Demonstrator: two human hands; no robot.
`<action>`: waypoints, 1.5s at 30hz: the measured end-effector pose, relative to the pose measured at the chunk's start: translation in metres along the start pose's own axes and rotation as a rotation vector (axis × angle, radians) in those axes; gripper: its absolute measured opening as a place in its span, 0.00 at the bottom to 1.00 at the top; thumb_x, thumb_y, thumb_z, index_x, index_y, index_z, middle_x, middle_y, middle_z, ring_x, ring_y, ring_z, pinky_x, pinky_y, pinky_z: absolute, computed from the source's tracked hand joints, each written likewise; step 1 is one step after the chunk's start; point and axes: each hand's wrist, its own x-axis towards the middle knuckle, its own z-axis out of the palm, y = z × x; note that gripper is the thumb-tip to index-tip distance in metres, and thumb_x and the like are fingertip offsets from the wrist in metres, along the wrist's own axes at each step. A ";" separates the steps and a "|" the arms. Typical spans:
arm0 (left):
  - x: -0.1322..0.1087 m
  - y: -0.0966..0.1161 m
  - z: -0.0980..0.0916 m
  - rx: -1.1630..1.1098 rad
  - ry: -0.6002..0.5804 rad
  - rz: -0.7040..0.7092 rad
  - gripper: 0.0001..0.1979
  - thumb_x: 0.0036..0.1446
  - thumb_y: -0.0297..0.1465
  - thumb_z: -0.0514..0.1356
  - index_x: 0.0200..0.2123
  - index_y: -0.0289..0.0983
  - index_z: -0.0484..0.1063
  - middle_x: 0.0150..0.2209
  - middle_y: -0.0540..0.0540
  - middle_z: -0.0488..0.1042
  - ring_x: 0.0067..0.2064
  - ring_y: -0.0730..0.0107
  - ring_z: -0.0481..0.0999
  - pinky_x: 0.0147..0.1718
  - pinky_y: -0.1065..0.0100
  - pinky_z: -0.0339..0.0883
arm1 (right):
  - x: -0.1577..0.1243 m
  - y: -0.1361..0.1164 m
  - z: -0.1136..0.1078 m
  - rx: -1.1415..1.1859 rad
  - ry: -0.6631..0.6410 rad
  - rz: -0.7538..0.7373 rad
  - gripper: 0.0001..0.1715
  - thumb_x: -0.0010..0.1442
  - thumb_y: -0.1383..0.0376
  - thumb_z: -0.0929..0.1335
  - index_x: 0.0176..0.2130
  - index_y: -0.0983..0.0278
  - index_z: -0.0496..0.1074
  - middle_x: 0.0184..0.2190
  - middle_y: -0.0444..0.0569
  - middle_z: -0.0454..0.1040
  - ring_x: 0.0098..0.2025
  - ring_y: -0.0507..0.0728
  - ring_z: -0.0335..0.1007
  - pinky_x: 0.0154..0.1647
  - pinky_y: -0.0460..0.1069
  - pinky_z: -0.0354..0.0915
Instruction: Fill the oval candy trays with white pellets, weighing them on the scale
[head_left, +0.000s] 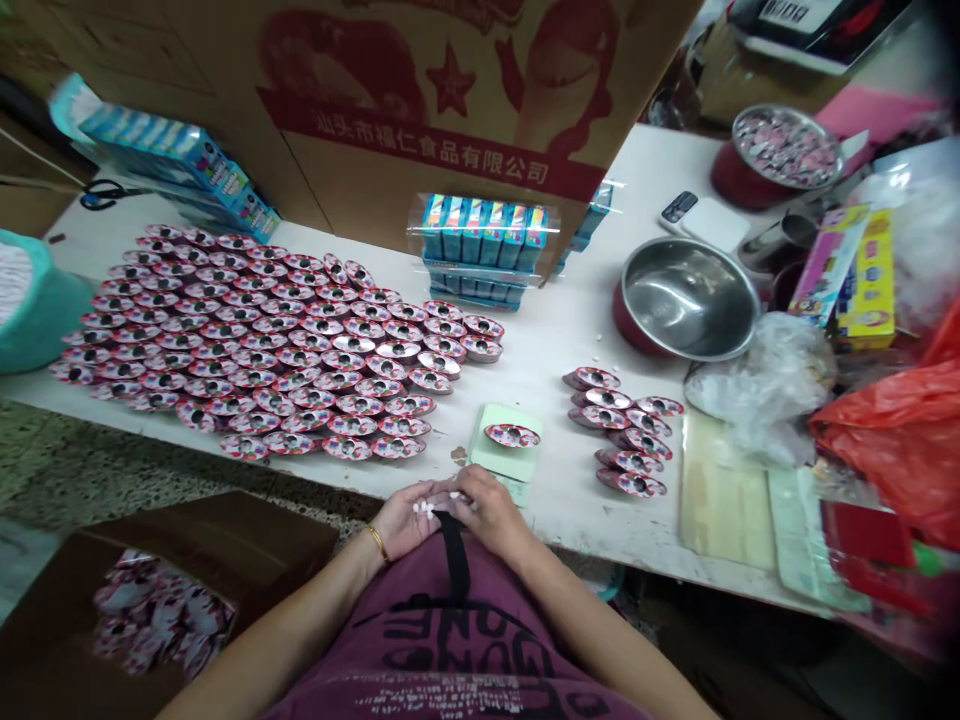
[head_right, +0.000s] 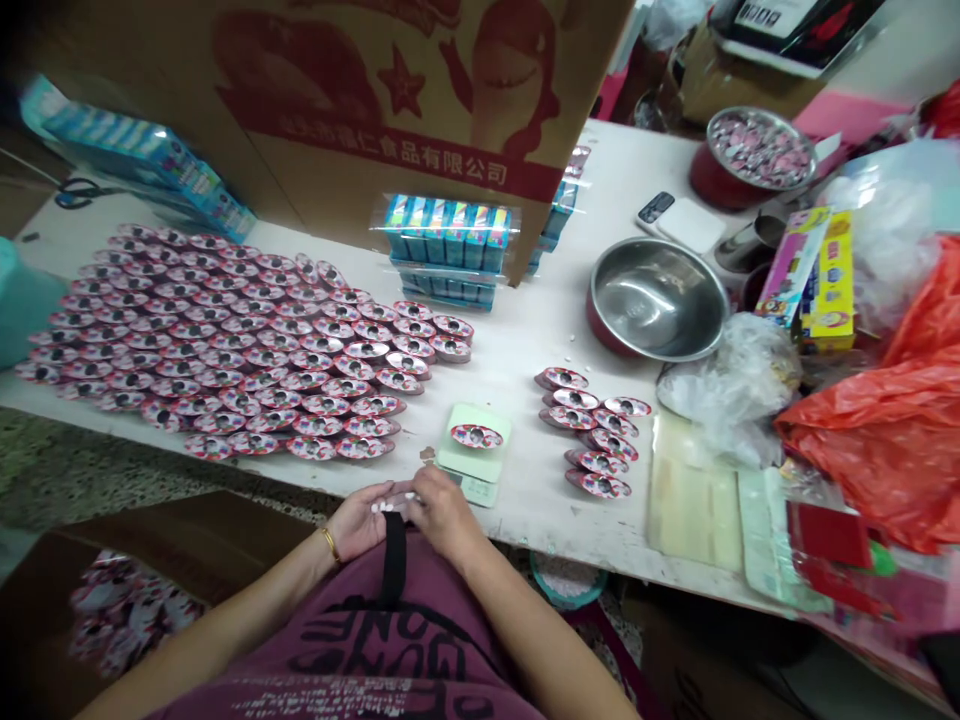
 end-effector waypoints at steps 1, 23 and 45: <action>0.001 0.001 0.001 0.005 -0.006 -0.001 0.12 0.51 0.28 0.52 0.35 0.26 0.68 0.35 0.38 0.73 0.38 0.66 0.71 0.41 0.66 0.61 | -0.002 0.005 -0.010 0.012 0.077 0.028 0.08 0.50 0.72 0.61 0.33 0.63 0.65 0.30 0.46 0.63 0.32 0.50 0.60 0.32 0.44 0.60; 0.006 0.000 0.010 0.034 0.017 -0.004 0.12 0.50 0.28 0.53 0.37 0.26 0.69 0.37 0.36 0.72 0.37 0.65 0.72 0.39 0.67 0.62 | 0.004 0.041 -0.073 -0.001 0.508 0.245 0.08 0.54 0.64 0.61 0.33 0.62 0.68 0.31 0.47 0.68 0.35 0.52 0.64 0.35 0.47 0.62; -0.001 0.009 -0.026 0.215 0.231 0.115 0.11 0.45 0.22 0.59 0.36 0.30 0.68 0.28 0.44 0.72 0.24 0.81 0.69 0.22 0.81 0.62 | -0.025 0.076 -0.081 -0.326 0.429 0.242 0.25 0.52 0.60 0.63 0.50 0.60 0.58 0.47 0.52 0.59 0.49 0.58 0.55 0.45 0.55 0.60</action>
